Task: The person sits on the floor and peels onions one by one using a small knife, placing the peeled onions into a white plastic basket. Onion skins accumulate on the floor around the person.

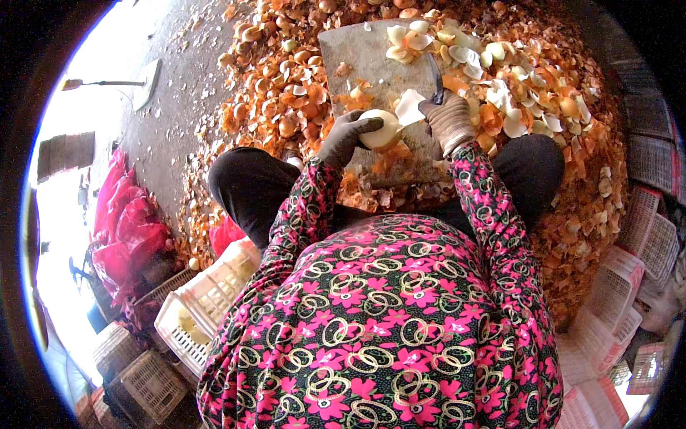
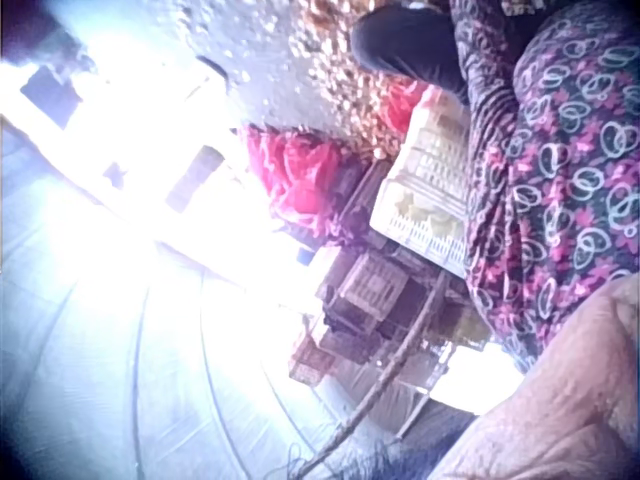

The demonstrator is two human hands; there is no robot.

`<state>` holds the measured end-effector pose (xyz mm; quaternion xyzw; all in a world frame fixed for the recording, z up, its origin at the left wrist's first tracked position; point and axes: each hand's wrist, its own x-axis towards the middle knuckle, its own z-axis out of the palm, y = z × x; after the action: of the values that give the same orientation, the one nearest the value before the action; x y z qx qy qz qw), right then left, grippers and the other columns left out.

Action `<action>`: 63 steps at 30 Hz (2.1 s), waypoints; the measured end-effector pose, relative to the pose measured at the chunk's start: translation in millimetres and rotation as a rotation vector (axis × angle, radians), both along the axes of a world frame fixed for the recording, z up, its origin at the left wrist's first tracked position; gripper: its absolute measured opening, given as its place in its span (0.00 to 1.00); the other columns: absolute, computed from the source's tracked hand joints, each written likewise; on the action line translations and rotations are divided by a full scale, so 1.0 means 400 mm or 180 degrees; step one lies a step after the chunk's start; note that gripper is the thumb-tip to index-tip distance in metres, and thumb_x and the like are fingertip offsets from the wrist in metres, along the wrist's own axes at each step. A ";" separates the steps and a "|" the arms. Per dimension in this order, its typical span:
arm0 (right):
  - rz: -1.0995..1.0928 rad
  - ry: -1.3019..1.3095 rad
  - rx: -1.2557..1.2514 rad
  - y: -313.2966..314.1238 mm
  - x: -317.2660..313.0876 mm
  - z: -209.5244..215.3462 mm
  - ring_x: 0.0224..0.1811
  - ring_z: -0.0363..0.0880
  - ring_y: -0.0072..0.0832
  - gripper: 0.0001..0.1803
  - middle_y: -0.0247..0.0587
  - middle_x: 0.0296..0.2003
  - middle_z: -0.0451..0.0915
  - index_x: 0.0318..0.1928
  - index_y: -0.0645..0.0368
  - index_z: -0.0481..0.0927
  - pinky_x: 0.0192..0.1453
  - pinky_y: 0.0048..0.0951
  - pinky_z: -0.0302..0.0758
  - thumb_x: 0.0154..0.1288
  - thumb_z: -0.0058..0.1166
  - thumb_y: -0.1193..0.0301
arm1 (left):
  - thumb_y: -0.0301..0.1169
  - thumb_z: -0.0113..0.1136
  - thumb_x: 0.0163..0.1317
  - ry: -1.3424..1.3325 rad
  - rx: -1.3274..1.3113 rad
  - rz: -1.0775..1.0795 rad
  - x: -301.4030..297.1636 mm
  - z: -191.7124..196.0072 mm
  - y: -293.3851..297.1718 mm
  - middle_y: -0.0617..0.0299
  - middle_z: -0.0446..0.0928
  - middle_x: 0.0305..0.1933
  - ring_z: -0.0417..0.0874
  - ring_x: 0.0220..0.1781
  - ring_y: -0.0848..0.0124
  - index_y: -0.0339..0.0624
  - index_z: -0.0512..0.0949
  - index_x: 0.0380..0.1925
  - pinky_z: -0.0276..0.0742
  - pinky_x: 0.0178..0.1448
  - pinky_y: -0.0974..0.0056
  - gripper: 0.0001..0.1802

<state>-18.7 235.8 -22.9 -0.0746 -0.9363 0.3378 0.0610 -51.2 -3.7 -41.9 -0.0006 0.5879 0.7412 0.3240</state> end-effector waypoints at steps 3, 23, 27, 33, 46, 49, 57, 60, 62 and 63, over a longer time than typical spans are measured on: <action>-0.0676 0.0112 -0.1852 -0.013 0.017 0.097 0.17 0.71 0.21 0.09 0.33 0.18 0.76 0.28 0.63 0.78 0.23 0.27 0.69 0.54 0.63 0.70 | 0.41 0.62 0.60 -0.0546 0.0976 0.0085 -0.002 -0.011 0.017 0.52 0.81 0.46 0.84 0.45 0.62 0.32 0.75 0.51 0.82 0.46 0.57 0.26; 0.1030 -0.0108 -0.0566 -0.052 0.058 0.180 0.30 0.78 0.31 0.22 0.45 0.30 0.82 0.48 0.62 0.80 0.36 0.34 0.74 0.55 0.66 0.64 | 0.45 0.58 0.62 -0.0773 0.1536 -0.0323 0.005 0.038 0.040 0.52 0.81 0.44 0.84 0.41 0.62 0.31 0.74 0.50 0.84 0.37 0.59 0.27; 0.0717 -0.0241 -0.0553 -0.073 0.076 0.195 0.22 0.75 0.24 0.17 0.39 0.23 0.79 0.43 0.63 0.81 0.28 0.30 0.73 0.57 0.64 0.65 | 0.44 0.57 0.62 -0.1141 0.1684 -0.0194 0.006 0.016 0.044 0.52 0.80 0.45 0.84 0.42 0.60 0.34 0.73 0.51 0.83 0.40 0.55 0.26; 0.0903 -0.0654 -0.2100 -0.079 0.164 0.231 0.18 0.71 0.15 0.21 0.29 0.19 0.76 0.42 0.64 0.82 0.19 0.20 0.66 0.58 0.65 0.58 | 0.43 0.55 0.63 -0.1404 0.2423 0.0471 0.003 0.028 0.065 0.51 0.77 0.50 0.81 0.49 0.54 0.38 0.72 0.53 0.80 0.50 0.45 0.24; 0.0217 -0.0101 -0.2678 0.033 0.117 0.170 0.37 0.81 0.22 0.15 0.39 0.40 0.82 0.50 0.67 0.77 0.36 0.16 0.77 0.63 0.56 0.74 | 0.63 0.36 0.63 -0.1694 0.2531 0.0599 0.035 0.070 0.074 0.47 0.76 0.48 0.79 0.26 0.59 0.46 0.66 0.60 0.72 0.19 0.60 0.38; 0.0393 0.0241 -0.1729 -0.078 0.112 0.136 0.29 0.77 0.17 0.17 0.36 0.32 0.84 0.45 0.63 0.80 0.29 0.19 0.72 0.59 0.65 0.65 | 0.59 0.39 0.66 -0.1659 0.3051 -0.0203 0.043 0.037 0.062 0.52 0.78 0.48 0.81 0.36 0.58 0.48 0.70 0.57 0.76 0.24 0.59 0.32; 0.0039 -0.0299 -0.4815 -0.067 0.126 0.229 0.19 0.74 0.19 0.12 0.30 0.24 0.77 0.34 0.56 0.77 0.20 0.23 0.73 0.57 0.63 0.62 | 0.61 0.43 0.64 -0.1236 0.2689 -0.0059 0.043 0.042 0.064 0.53 0.79 0.47 0.82 0.35 0.58 0.49 0.71 0.56 0.77 0.24 0.57 0.32; -0.0410 -0.0499 -0.4732 0.018 0.100 0.223 0.17 0.72 0.21 0.15 0.29 0.23 0.76 0.36 0.57 0.77 0.19 0.23 0.72 0.58 0.64 0.60 | 0.54 0.39 0.67 -0.1337 0.2616 0.0567 0.062 0.082 0.032 0.51 0.76 0.53 0.81 0.43 0.57 0.46 0.67 0.60 0.78 0.29 0.58 0.31; -0.0735 -0.0549 -0.4046 0.060 0.084 0.166 0.17 0.73 0.21 0.14 0.31 0.22 0.76 0.37 0.58 0.79 0.17 0.24 0.71 0.60 0.62 0.60 | 0.55 0.43 0.66 -0.1199 0.2664 0.0454 0.050 0.106 -0.005 0.51 0.75 0.54 0.81 0.44 0.55 0.47 0.67 0.60 0.80 0.32 0.56 0.31; -0.0899 -0.0832 -0.3194 0.061 0.077 0.129 0.17 0.73 0.22 0.14 0.31 0.21 0.75 0.38 0.58 0.79 0.17 0.25 0.71 0.61 0.61 0.61 | 0.55 0.44 0.65 -0.1061 0.2674 0.0481 0.041 0.119 -0.040 0.50 0.75 0.54 0.81 0.44 0.55 0.47 0.67 0.60 0.80 0.33 0.55 0.31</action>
<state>12.0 260.2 28.8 -0.2613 -0.6404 0.7202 -0.0543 -34.8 -19.9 5.6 -0.0313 0.1745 0.9267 0.3313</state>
